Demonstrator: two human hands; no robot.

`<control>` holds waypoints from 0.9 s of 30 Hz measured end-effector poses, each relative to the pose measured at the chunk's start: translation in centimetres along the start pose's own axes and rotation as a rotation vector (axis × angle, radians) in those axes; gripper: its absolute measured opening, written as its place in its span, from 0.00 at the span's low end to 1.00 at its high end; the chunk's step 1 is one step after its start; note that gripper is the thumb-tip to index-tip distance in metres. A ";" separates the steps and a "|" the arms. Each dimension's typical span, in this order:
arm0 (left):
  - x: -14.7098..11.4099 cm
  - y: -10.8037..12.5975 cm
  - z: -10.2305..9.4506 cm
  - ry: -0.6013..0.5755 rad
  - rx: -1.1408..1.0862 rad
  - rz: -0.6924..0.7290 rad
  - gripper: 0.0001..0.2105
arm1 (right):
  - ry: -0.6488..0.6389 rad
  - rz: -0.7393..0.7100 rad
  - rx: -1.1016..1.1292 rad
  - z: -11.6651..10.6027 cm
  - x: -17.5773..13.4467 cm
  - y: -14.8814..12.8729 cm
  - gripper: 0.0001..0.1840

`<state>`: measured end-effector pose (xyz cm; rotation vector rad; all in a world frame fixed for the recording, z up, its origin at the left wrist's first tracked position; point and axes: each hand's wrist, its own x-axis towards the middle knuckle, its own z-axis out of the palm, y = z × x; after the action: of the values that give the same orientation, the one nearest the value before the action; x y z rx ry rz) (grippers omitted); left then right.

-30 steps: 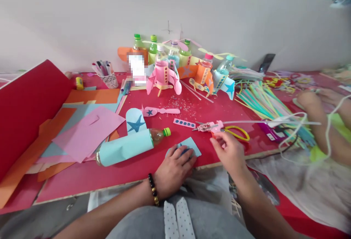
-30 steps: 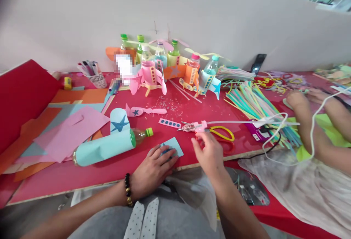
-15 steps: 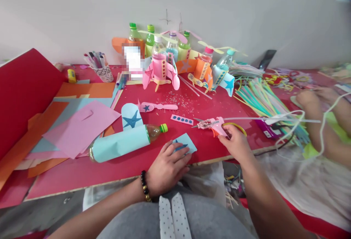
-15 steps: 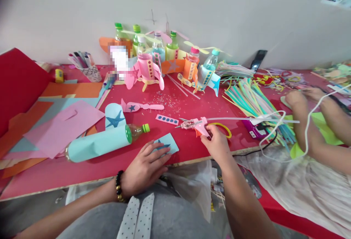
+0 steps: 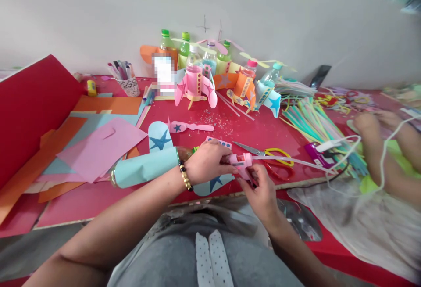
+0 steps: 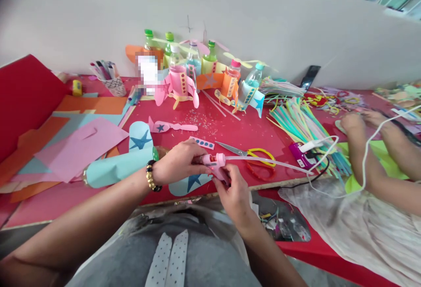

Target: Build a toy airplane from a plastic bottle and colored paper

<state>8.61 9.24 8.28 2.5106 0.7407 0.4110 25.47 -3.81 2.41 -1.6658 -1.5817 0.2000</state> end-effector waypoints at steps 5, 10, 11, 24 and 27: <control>-1.2 0.1 0.0 0.049 0.005 -0.008 0.15 | 0.102 -0.298 -0.136 -3.5 1.0 -1.3 0.16; -1.6 0.5 0.0 0.081 -0.007 0.001 0.13 | 0.023 -0.407 -0.265 -5.6 3.8 -0.8 0.12; -1.7 0.6 -0.1 0.085 -0.013 0.003 0.12 | -0.020 -0.413 -0.244 -5.7 4.1 -0.5 0.10; -2.3 1.5 -0.6 0.197 0.022 0.003 0.15 | -0.201 -0.357 -0.133 -6.6 4.6 -0.7 0.08; -3.6 2.1 -0.4 0.432 -0.057 0.023 0.19 | -0.112 -0.260 -0.118 -6.2 4.2 -0.6 0.07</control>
<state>6.40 5.76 9.23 2.4026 0.8425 0.9879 29.71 -2.81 8.56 -1.5398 -1.9085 0.0669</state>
